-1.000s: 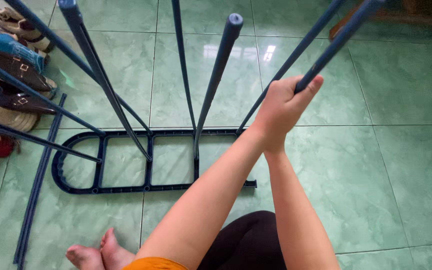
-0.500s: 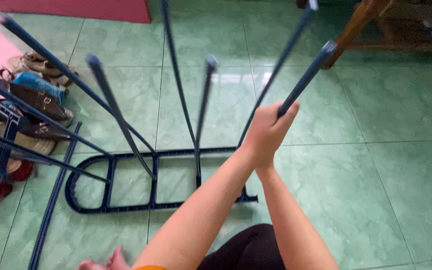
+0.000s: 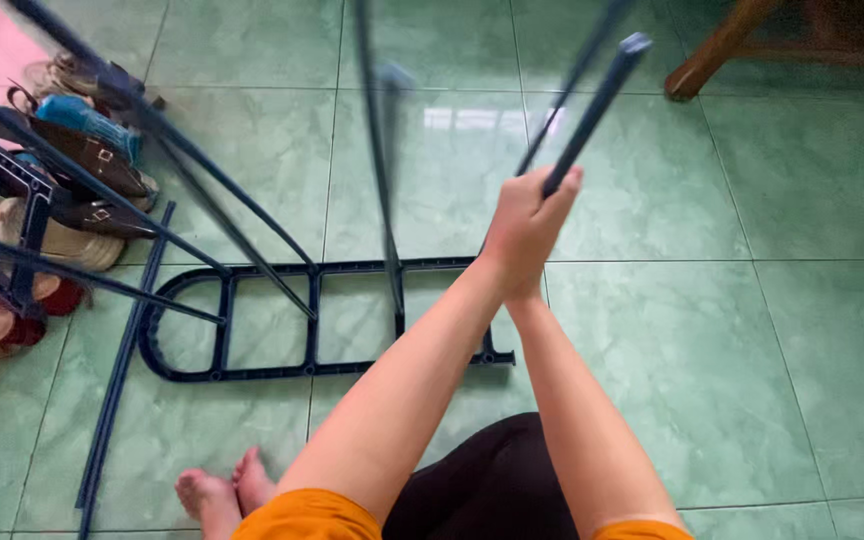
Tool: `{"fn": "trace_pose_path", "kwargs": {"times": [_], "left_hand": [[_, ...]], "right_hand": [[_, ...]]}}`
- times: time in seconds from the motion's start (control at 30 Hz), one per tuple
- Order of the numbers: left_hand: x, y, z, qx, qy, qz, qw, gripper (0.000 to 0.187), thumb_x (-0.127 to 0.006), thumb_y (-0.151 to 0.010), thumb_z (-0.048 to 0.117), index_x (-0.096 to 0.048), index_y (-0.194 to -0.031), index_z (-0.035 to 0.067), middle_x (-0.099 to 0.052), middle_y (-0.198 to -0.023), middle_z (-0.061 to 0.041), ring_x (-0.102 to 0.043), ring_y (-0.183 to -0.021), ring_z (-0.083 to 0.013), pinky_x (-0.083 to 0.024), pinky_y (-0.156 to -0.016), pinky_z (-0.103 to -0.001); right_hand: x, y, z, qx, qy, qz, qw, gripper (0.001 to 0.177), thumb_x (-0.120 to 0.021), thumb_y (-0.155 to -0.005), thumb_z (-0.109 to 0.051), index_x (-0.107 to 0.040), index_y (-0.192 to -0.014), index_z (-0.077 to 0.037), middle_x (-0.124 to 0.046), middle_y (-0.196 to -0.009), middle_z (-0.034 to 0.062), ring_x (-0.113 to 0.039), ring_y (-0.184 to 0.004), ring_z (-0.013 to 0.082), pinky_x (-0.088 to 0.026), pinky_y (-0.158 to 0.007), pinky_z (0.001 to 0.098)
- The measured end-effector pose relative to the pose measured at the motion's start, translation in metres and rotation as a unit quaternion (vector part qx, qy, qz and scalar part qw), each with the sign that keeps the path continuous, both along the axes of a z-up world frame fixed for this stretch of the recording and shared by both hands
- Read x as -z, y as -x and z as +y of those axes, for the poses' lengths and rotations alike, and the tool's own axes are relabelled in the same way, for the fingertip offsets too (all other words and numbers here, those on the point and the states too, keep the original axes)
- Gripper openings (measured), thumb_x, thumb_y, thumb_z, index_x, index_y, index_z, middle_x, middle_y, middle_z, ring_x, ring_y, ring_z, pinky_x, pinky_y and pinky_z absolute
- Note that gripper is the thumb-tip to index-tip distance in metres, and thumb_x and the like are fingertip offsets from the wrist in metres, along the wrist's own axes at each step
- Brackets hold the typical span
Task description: The person assembles a blue plastic rack by inserting thin blue poles into the base and connecting them to middle support pieces by hand.
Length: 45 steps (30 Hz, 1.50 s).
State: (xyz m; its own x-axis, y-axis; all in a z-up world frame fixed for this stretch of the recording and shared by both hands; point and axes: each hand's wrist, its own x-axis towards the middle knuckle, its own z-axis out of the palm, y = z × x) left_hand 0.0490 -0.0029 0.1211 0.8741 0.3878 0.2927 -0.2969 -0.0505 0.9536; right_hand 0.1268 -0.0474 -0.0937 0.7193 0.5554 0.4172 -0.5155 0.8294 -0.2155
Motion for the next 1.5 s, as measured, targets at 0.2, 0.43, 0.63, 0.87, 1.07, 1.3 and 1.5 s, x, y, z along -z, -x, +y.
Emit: {"fn": "trace_pose_path", "kwargs": {"times": [0.2, 0.43, 0.63, 0.87, 1.07, 1.3, 1.5], "left_hand": [[0.015, 0.009, 0.003, -0.019, 0.017, -0.026, 0.999, 0.046, -0.057, -0.105, 0.032, -0.041, -0.073, 0.004, -0.033, -0.066, 0.008, -0.030, -0.064, -0.0050, -0.027, -0.051, -0.031], [0.014, 0.020, 0.017, -0.022, 0.027, -0.014, 0.999, 0.036, -0.059, -0.103, 0.030, -0.054, -0.079, 0.004, -0.039, -0.064, 0.007, -0.035, -0.062, -0.0045, -0.030, -0.051, -0.029], [0.016, 0.033, 0.016, -0.075, -0.099, -0.045, 0.991, 0.037, -0.069, -0.099, 0.032, -0.054, -0.118, 0.005, -0.059, -0.100, -0.007, -0.053, -0.086, -0.0181, -0.047, -0.079, -0.035], [0.066, 0.065, 0.037, -0.075, -0.136, -0.031, 0.987, 0.060, -0.060, -0.104, 0.031, -0.040, -0.156, 0.007, -0.050, -0.155, -0.019, -0.049, -0.141, -0.0341, -0.038, -0.120, -0.041], [0.116, 0.140, 0.070, -0.103, -0.218, 0.022, 0.970, 0.059, -0.056, -0.104, 0.024, -0.038, -0.156, 0.003, -0.045, -0.158, -0.023, -0.037, -0.151, -0.0405, -0.030, -0.122, -0.046], [0.152, 0.251, 0.114, -0.215, -0.200, 0.111, 0.949, 0.036, -0.053, -0.100, 0.015, -0.060, -0.133, 0.004, -0.066, -0.130, -0.021, -0.060, -0.125, -0.0408, -0.048, -0.106, -0.045], [0.180, 0.374, 0.188, -0.358, -0.278, 0.099, 0.886, 0.033, -0.058, -0.095, 0.010, -0.062, -0.126, 0.001, -0.066, -0.124, -0.021, -0.061, -0.119, -0.0398, -0.047, -0.104, -0.046]], "right_hand": [[0.022, 0.002, 0.005, 0.258, 0.282, -0.108, 0.918, 0.025, -0.046, -0.114, -0.043, -0.052, -0.115, -0.019, -0.046, -0.100, -0.0093, -0.048, -0.087, 0.0010, -0.043, -0.078, 0.0167], [-0.027, 0.026, 0.022, 0.134, 0.256, -0.074, 0.955, 0.026, -0.044, -0.109, -0.041, -0.053, -0.118, -0.018, -0.046, -0.102, -0.0085, -0.049, -0.093, 0.0034, -0.043, -0.080, 0.0220], [-0.028, 0.007, 0.008, 0.053, 0.199, -0.082, 0.975, 0.034, -0.040, -0.109, -0.045, -0.052, -0.110, -0.013, -0.047, -0.097, -0.0033, -0.051, -0.091, 0.0088, -0.044, -0.077, 0.0279], [-0.044, 0.020, 0.005, 0.342, 0.590, -0.256, 0.685, 0.027, -0.065, -0.108, -0.023, -0.057, -0.116, 0.002, -0.058, -0.102, 0.0125, -0.050, -0.087, 0.0195, -0.047, -0.087, 0.0362], [-0.059, 0.130, 0.008, 0.650, 0.606, -0.229, 0.398, 0.085, -0.078, -0.094, -0.024, -0.027, -0.156, 0.002, -0.030, -0.153, 0.0275, -0.030, -0.144, 0.0425, -0.027, -0.119, 0.0523], [-0.038, 0.252, 0.084, 0.595, 0.582, -0.399, 0.384, 0.066, -0.075, -0.089, -0.030, -0.046, -0.144, -0.007, -0.046, -0.143, 0.0176, -0.041, -0.133, 0.0361, -0.028, -0.112, 0.0520], [-0.031, 0.356, 0.162, 0.477, 0.537, -0.537, 0.443, 0.060, -0.072, -0.090, -0.027, -0.048, -0.141, -0.007, -0.049, -0.137, 0.0167, -0.044, -0.130, 0.0350, -0.029, -0.108, 0.0525]]}}
